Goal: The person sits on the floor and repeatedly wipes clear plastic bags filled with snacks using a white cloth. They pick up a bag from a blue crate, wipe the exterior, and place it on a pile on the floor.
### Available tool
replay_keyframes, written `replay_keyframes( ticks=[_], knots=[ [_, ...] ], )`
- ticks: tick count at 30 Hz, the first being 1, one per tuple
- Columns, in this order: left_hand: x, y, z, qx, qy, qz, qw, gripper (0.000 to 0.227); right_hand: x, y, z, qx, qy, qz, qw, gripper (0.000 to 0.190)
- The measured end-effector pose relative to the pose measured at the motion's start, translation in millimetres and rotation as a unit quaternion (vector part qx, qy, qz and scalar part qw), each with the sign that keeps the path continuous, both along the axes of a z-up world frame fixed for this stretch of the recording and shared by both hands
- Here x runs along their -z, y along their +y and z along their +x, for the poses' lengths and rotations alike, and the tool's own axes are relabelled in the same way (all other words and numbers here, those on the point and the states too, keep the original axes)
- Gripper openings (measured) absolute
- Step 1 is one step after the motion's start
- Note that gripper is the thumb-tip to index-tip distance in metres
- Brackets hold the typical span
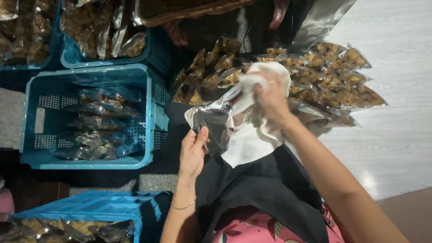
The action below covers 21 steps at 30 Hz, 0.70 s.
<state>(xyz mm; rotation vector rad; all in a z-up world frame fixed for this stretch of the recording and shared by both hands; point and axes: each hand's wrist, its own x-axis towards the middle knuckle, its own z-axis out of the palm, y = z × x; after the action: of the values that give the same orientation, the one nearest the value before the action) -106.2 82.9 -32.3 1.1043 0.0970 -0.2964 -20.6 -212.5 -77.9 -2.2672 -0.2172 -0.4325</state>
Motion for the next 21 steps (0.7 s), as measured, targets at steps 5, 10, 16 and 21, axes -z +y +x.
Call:
replay_keyframes(
  ticks=[5, 10, 16, 21],
  knots=[
    [-55.3, 10.7, 3.7, 0.066, -0.291, 0.46, 0.836, 0.014, -24.5, -72.6, -14.6, 0.189, 0.09, 0.472, 0.856, 0.046],
    [-101.1, 4.5, 8.4, 0.125, -0.582, 0.543, 0.592, 0.02, -134.6, -50.4, -95.0, 0.006, 0.069, 0.639, 0.767, 0.053],
    [-88.1, 12.2, -12.9, 0.199, -0.615, 0.584, 0.492, 0.016, -122.2, 78.7, -88.3, -0.276, -0.093, -0.05, 0.955, 0.049],
    [-75.4, 28.9, -20.5, 0.136, -0.635, 0.568, 0.505, 0.027, -75.2, 63.6, -32.2, -0.154, 0.126, -0.114, 0.973, 0.054]
  ],
)
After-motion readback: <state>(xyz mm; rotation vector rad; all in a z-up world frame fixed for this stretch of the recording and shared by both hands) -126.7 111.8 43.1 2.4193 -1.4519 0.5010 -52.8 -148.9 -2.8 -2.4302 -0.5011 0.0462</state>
